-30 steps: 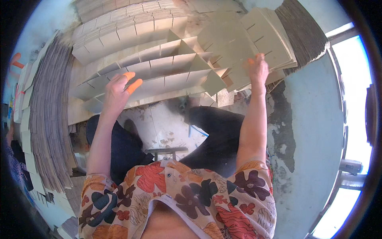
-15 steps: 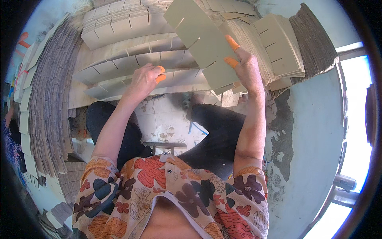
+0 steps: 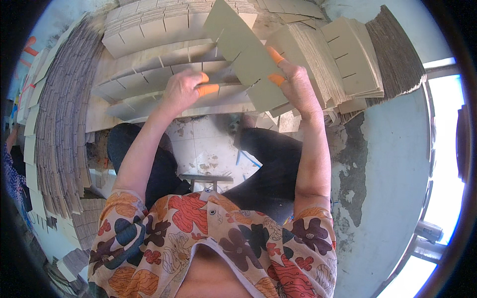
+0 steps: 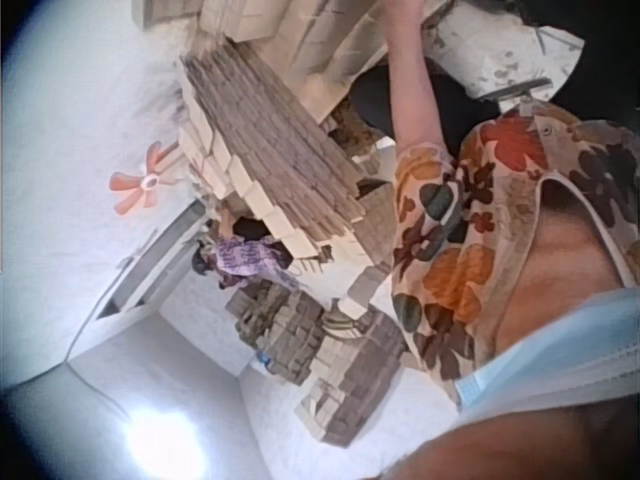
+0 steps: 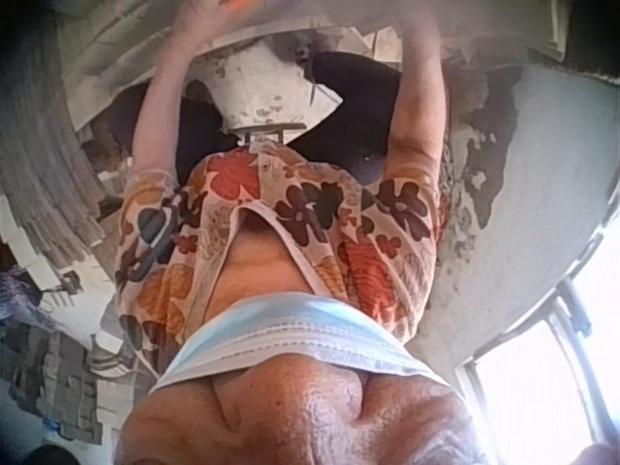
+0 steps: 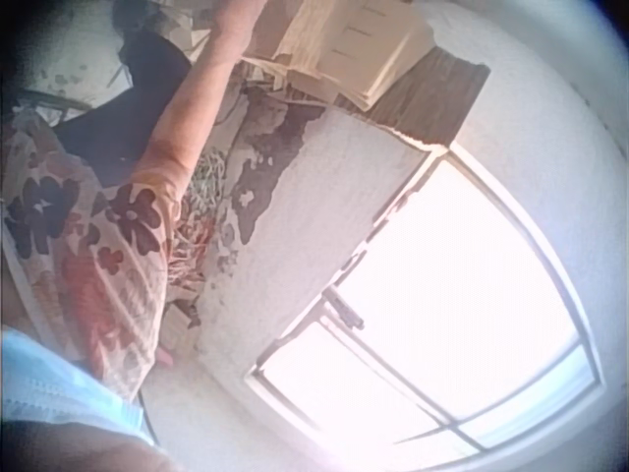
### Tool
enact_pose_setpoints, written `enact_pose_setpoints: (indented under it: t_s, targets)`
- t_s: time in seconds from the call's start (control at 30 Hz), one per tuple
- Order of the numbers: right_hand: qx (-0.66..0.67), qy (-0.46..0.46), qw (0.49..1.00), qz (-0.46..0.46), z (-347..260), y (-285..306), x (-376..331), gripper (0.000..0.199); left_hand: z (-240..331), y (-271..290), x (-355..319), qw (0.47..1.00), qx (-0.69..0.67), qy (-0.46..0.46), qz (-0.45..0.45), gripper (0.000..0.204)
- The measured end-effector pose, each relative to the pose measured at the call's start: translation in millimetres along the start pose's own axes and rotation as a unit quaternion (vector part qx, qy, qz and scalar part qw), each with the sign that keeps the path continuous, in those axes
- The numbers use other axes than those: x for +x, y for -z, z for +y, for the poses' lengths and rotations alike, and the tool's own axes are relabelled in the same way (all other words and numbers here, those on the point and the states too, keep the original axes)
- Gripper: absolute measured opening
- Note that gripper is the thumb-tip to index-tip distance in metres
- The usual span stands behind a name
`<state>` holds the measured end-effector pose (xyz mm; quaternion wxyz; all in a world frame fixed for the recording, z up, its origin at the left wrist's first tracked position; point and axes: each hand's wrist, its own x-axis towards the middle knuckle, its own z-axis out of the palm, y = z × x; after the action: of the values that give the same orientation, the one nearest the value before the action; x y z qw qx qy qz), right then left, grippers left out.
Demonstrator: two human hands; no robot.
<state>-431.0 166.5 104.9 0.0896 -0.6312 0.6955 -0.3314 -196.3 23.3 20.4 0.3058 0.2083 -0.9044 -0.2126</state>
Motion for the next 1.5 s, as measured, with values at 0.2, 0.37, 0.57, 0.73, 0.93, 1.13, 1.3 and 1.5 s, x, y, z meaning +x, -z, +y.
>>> enact_pose_setpoints:
  t_s: [0.2,0.37,0.57,0.73,0.93,1.13,1.3,1.5]
  targets:
    - [-0.036,-0.041,0.994,-0.091,-3,-19,3,0.048,-31,-4,31,0.994,0.106,0.009,0.038,0.026]
    - [-0.061,0.004,0.994,-0.087,9,-36,3,0.059,-53,-17,34,0.99,0.081,0.101,-0.048,0.018]
    - [-0.036,0.031,0.994,-0.094,2,-24,-1,0.064,-55,-16,37,0.993,0.073,0.082,-0.04,0.013]
    - [-0.042,0.009,0.992,-0.122,8,-29,-2,0.072,-56,-10,37,0.993,0.073,0.062,-0.069,0.014]
    - [-0.016,0.002,0.992,-0.126,11,-33,1,0.079,-37,0,40,0.997,0.067,-0.03,0.026,0.026]
    - [-0.089,0.015,0.99,-0.112,12,-28,-2,0.079,4,-19,23,0.993,0.036,-0.011,-0.113,0.024]
    - [-0.09,-0.007,0.987,-0.134,5,-20,-4,0.078,-3,-23,15,0.994,-0.001,0.0,-0.106,0.019]
    - [-0.026,0.022,0.993,-0.115,23,-30,-3,0.079,-4,-25,17,0.993,0.009,-0.001,-0.121,0.019]
